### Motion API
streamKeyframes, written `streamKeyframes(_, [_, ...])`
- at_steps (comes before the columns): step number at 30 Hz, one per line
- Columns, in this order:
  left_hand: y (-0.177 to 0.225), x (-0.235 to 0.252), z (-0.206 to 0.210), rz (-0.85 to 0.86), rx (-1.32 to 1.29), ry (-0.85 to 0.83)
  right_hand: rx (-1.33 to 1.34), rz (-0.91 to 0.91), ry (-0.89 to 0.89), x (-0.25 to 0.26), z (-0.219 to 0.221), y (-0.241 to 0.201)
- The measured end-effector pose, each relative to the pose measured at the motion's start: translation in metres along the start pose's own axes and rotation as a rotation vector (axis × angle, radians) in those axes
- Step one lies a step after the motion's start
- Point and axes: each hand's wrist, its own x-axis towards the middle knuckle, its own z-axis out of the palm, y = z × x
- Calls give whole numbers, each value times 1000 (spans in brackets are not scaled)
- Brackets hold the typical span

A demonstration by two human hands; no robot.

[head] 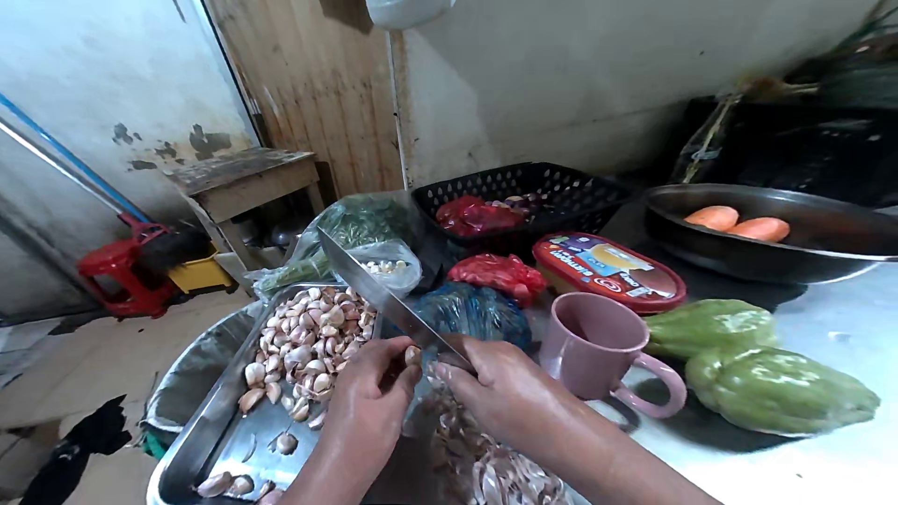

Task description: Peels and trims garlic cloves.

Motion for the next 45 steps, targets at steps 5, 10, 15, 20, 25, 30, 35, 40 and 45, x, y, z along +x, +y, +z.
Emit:
streamKeyframes(5, [-5, -2, 6, 89, 75, 57, -30, -29, 40, -1, 5, -2])
streamKeyframes(10, [-11, -2, 9, 315, 285, 154, -58, -74, 81, -2, 9, -1])
streamKeyframes(15, [-15, -3, 12, 463, 408, 203, -94, -50, 90, -3, 10, -5])
streamKeyframes(20, [-7, -2, 7, 240, 165, 63, 127, 68, 3, 3, 4, -4])
streamKeyframes(25, [2, 2, 2, -76, -204, -69, 518, 163, -53, 5, -1, -4])
streamKeyframes(30, [1, 1, 0, -38, -115, -102, 606, 215, -43, 6, -1, -7])
streamKeyframes(35, [2, 1, -1, -96, -221, -138, 612, 220, -78, 5, 0, -8])
streamKeyframes(40, [6, 5, -3, -236, -620, -9, 633, 212, 1, 5, -5, -4])
streamKeyframes(45, [7, 7, -4, -312, -592, -5, 416, 168, 32, 7, -8, 6])
